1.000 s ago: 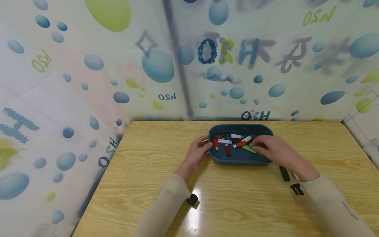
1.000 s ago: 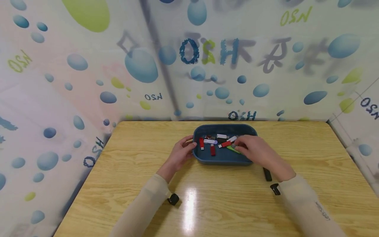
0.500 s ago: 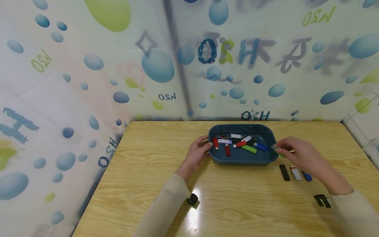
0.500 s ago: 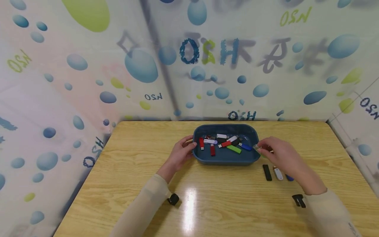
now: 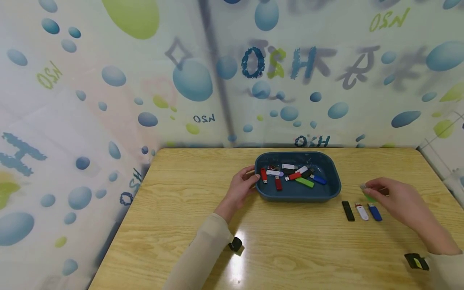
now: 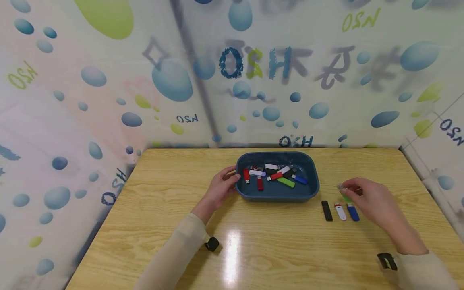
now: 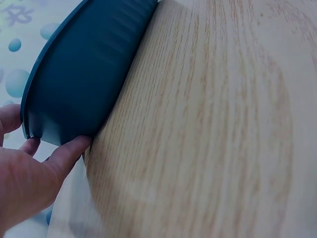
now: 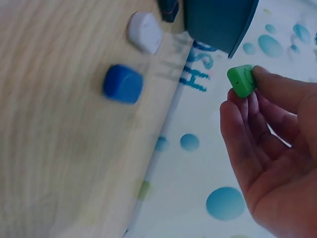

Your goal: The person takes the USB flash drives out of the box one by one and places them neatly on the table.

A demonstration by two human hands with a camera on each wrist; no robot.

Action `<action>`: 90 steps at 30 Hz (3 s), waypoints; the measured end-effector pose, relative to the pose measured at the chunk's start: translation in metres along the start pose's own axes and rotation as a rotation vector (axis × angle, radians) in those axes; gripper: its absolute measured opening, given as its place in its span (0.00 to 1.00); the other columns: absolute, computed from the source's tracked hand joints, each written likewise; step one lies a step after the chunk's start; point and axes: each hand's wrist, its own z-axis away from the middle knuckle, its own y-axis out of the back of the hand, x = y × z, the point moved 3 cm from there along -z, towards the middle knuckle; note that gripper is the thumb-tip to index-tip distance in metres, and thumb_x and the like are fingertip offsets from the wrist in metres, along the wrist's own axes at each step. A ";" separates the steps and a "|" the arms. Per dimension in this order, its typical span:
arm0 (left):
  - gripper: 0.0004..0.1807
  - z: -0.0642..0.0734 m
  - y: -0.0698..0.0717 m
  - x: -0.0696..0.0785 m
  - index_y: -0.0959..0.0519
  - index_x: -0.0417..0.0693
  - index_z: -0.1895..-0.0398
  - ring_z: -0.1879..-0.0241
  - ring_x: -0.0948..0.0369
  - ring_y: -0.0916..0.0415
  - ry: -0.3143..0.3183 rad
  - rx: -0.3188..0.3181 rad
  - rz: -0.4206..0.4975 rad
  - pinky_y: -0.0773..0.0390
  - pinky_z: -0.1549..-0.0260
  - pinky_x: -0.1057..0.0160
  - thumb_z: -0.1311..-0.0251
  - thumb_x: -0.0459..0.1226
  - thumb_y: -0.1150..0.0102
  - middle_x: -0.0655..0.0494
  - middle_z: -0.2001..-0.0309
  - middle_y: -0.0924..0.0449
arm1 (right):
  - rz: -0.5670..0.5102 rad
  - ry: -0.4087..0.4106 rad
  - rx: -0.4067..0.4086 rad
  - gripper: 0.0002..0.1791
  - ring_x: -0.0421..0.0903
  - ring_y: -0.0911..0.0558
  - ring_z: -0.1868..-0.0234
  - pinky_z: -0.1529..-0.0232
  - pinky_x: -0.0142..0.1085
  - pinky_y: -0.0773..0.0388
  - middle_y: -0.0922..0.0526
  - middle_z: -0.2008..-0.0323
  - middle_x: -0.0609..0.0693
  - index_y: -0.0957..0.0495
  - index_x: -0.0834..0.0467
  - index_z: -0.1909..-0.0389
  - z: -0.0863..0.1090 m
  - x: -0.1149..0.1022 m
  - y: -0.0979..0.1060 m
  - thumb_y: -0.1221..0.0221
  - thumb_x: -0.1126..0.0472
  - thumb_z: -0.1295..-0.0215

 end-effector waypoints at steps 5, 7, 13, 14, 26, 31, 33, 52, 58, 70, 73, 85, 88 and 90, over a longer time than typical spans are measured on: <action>0.26 -0.001 0.000 0.000 0.29 0.42 0.27 0.39 0.43 0.23 0.002 0.003 -0.008 0.20 0.42 0.47 0.27 0.33 0.41 0.37 0.33 0.27 | 0.021 -0.086 -0.015 0.18 0.64 0.15 0.64 0.73 0.50 0.19 0.13 0.67 0.58 0.19 0.71 0.52 0.008 0.018 0.002 0.38 0.56 0.25; 0.26 0.000 0.000 0.000 0.29 0.42 0.27 0.39 0.44 0.22 0.002 0.006 -0.012 0.20 0.42 0.48 0.27 0.33 0.41 0.37 0.33 0.27 | 0.035 -0.103 -0.017 0.18 0.65 0.16 0.64 0.71 0.53 0.18 0.13 0.67 0.60 0.19 0.73 0.53 0.011 0.026 0.002 0.37 0.58 0.26; 0.26 0.000 0.000 0.000 0.29 0.42 0.28 0.42 0.46 0.21 0.002 0.010 -0.010 0.18 0.44 0.50 0.27 0.33 0.41 0.37 0.34 0.26 | 0.071 -0.160 -0.049 0.19 0.67 0.17 0.65 0.72 0.54 0.19 0.15 0.65 0.67 0.20 0.77 0.54 0.020 0.049 0.000 0.37 0.61 0.27; 0.26 0.001 0.000 0.000 0.28 0.42 0.28 0.42 0.46 0.21 0.003 0.011 -0.011 0.18 0.45 0.50 0.27 0.33 0.41 0.38 0.34 0.26 | 0.074 -0.174 -0.058 0.19 0.67 0.17 0.65 0.72 0.53 0.19 0.15 0.65 0.68 0.21 0.77 0.54 0.021 0.053 0.000 0.37 0.61 0.27; 0.26 0.000 0.001 -0.001 0.28 0.43 0.28 0.42 0.47 0.21 0.007 0.018 -0.006 0.19 0.43 0.50 0.27 0.33 0.41 0.38 0.34 0.26 | 0.100 -0.214 -0.133 0.18 0.65 0.17 0.65 0.69 0.55 0.20 0.15 0.67 0.66 0.19 0.76 0.56 0.021 0.072 -0.008 0.36 0.60 0.28; 0.26 0.000 0.001 -0.001 0.28 0.43 0.28 0.41 0.46 0.22 0.009 0.015 -0.001 0.19 0.43 0.50 0.27 0.33 0.41 0.38 0.34 0.26 | 0.103 -0.232 -0.142 0.18 0.65 0.17 0.65 0.69 0.56 0.22 0.15 0.67 0.66 0.19 0.74 0.57 0.021 0.073 -0.011 0.36 0.59 0.28; 0.26 0.000 0.001 -0.001 0.29 0.43 0.28 0.41 0.46 0.22 0.008 0.014 0.000 0.19 0.42 0.49 0.27 0.33 0.41 0.38 0.34 0.26 | 0.107 -0.243 -0.139 0.18 0.64 0.18 0.66 0.69 0.55 0.23 0.15 0.67 0.66 0.18 0.74 0.58 0.021 0.073 -0.013 0.35 0.59 0.29; 0.25 -0.001 0.000 0.000 0.28 0.44 0.28 0.39 0.46 0.23 0.022 0.022 -0.004 0.21 0.40 0.47 0.27 0.34 0.40 0.39 0.33 0.27 | 0.116 -0.291 -0.168 0.18 0.74 0.20 0.60 0.64 0.62 0.25 0.16 0.62 0.71 0.18 0.74 0.59 0.022 0.070 -0.014 0.36 0.58 0.29; 0.25 -0.001 0.000 0.000 0.28 0.44 0.28 0.39 0.45 0.23 0.024 0.023 0.000 0.21 0.40 0.47 0.27 0.33 0.40 0.38 0.32 0.27 | 0.125 -0.279 -0.172 0.18 0.75 0.20 0.59 0.63 0.63 0.25 0.16 0.62 0.71 0.17 0.74 0.60 0.022 0.070 -0.013 0.36 0.58 0.28; 0.25 0.000 0.000 0.001 0.27 0.43 0.29 0.39 0.45 0.22 0.024 0.031 0.000 0.20 0.42 0.48 0.27 0.32 0.41 0.38 0.34 0.26 | 0.131 -0.324 -0.177 0.30 0.78 0.22 0.55 0.60 0.64 0.23 0.19 0.56 0.78 0.23 0.80 0.51 0.024 0.066 -0.007 0.44 0.51 0.22; 0.25 0.001 0.000 0.001 0.27 0.43 0.29 0.40 0.45 0.22 0.026 0.032 -0.007 0.20 0.42 0.48 0.27 0.33 0.40 0.39 0.34 0.26 | 0.109 -0.298 -0.113 0.32 0.71 0.19 0.63 0.67 0.57 0.21 0.17 0.61 0.74 0.26 0.81 0.48 0.024 0.059 -0.006 0.47 0.49 0.20; 0.25 0.001 0.001 0.000 0.27 0.44 0.29 0.40 0.46 0.22 0.030 0.037 -0.014 0.21 0.41 0.47 0.27 0.34 0.40 0.39 0.35 0.25 | -0.058 -0.018 0.135 0.21 0.73 0.19 0.53 0.58 0.66 0.23 0.20 0.49 0.73 0.22 0.71 0.42 0.004 -0.006 -0.012 0.41 0.56 0.23; 0.25 0.001 0.001 0.000 0.27 0.44 0.29 0.41 0.47 0.21 0.025 0.038 -0.015 0.20 0.41 0.48 0.27 0.34 0.40 0.40 0.35 0.24 | -0.059 0.047 0.153 0.19 0.71 0.20 0.52 0.57 0.66 0.23 0.21 0.48 0.72 0.21 0.69 0.43 -0.003 -0.024 -0.015 0.40 0.58 0.24; 0.25 0.001 0.001 0.000 0.27 0.44 0.29 0.41 0.47 0.21 0.022 0.038 -0.016 0.20 0.42 0.48 0.27 0.34 0.40 0.40 0.35 0.24 | -0.047 0.077 0.156 0.18 0.70 0.20 0.51 0.57 0.66 0.23 0.21 0.47 0.70 0.20 0.68 0.43 -0.008 -0.036 -0.018 0.39 0.59 0.24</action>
